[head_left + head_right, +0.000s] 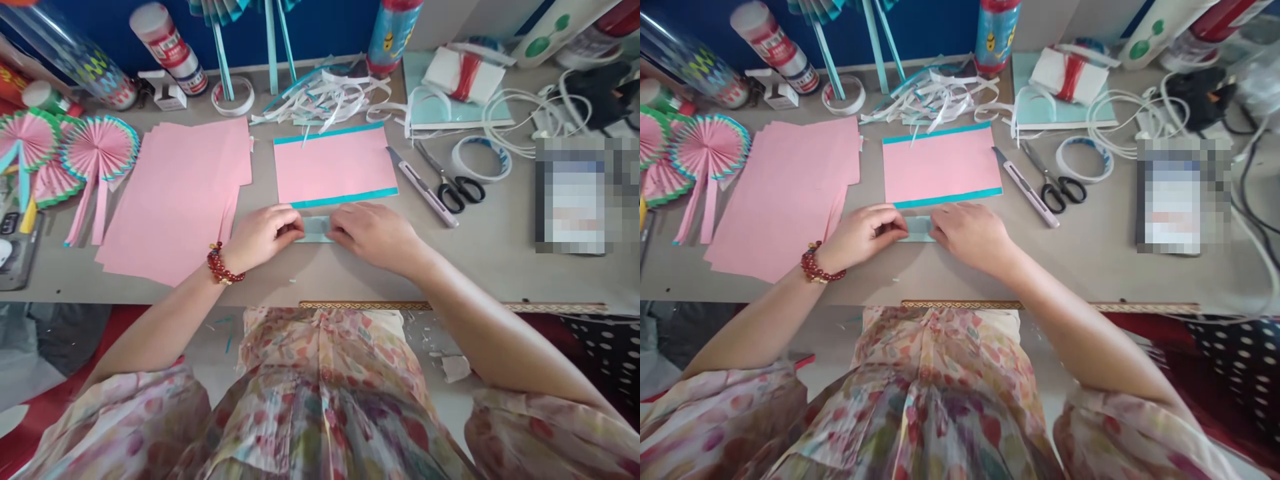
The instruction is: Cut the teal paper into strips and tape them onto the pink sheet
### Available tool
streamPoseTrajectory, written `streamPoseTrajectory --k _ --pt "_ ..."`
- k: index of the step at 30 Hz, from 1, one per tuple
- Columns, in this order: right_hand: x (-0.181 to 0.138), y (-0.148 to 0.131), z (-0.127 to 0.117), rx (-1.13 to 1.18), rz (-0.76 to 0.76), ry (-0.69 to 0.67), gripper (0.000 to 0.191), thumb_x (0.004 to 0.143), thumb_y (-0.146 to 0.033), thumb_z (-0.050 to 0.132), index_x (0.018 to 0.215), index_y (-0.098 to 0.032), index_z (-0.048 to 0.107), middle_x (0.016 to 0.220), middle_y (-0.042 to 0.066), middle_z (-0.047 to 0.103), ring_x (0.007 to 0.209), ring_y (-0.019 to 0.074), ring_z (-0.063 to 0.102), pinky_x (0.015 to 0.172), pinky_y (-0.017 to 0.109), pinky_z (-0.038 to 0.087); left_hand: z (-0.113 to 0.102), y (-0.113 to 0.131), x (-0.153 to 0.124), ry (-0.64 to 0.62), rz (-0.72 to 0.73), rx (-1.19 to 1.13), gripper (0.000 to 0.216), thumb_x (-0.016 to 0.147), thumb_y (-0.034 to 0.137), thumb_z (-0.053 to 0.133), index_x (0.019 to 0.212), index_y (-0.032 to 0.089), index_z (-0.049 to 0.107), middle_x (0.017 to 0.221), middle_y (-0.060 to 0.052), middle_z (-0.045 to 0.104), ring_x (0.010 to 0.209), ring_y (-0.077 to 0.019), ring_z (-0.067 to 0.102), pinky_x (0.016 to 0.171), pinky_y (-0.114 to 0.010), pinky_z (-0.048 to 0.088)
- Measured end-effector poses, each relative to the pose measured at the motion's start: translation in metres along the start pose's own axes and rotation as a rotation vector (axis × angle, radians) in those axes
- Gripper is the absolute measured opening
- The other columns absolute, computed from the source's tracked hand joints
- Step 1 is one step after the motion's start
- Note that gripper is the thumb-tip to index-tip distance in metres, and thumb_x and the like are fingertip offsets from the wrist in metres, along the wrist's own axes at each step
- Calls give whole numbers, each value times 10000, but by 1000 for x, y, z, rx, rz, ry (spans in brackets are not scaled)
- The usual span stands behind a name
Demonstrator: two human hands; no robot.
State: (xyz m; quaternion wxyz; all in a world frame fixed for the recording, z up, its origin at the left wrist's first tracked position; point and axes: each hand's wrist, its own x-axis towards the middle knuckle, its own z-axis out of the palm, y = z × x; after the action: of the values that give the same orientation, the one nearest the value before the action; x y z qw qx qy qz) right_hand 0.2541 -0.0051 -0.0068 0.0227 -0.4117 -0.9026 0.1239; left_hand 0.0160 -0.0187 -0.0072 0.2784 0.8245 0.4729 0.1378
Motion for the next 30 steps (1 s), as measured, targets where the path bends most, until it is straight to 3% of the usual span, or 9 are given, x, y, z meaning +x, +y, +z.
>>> streamPoseTrajectory --k 17,30 --pt "4 6 2 10 -23 6 310 1013 -363 414 917 -169 635 926 62 672 803 194 592 664 300 364 0 0 3 -35 -60 10 125 935 270 574 911 156 618 852 11 600 750 -128 580 793 -301 448" --pt "5 2 -6 28 23 -75 270 988 -353 419 948 -194 634 973 80 686 814 218 594 658 315 326 -2 2 5 -15 -6 41 79 899 238 591 862 177 625 819 3 646 687 -129 571 661 -256 400"
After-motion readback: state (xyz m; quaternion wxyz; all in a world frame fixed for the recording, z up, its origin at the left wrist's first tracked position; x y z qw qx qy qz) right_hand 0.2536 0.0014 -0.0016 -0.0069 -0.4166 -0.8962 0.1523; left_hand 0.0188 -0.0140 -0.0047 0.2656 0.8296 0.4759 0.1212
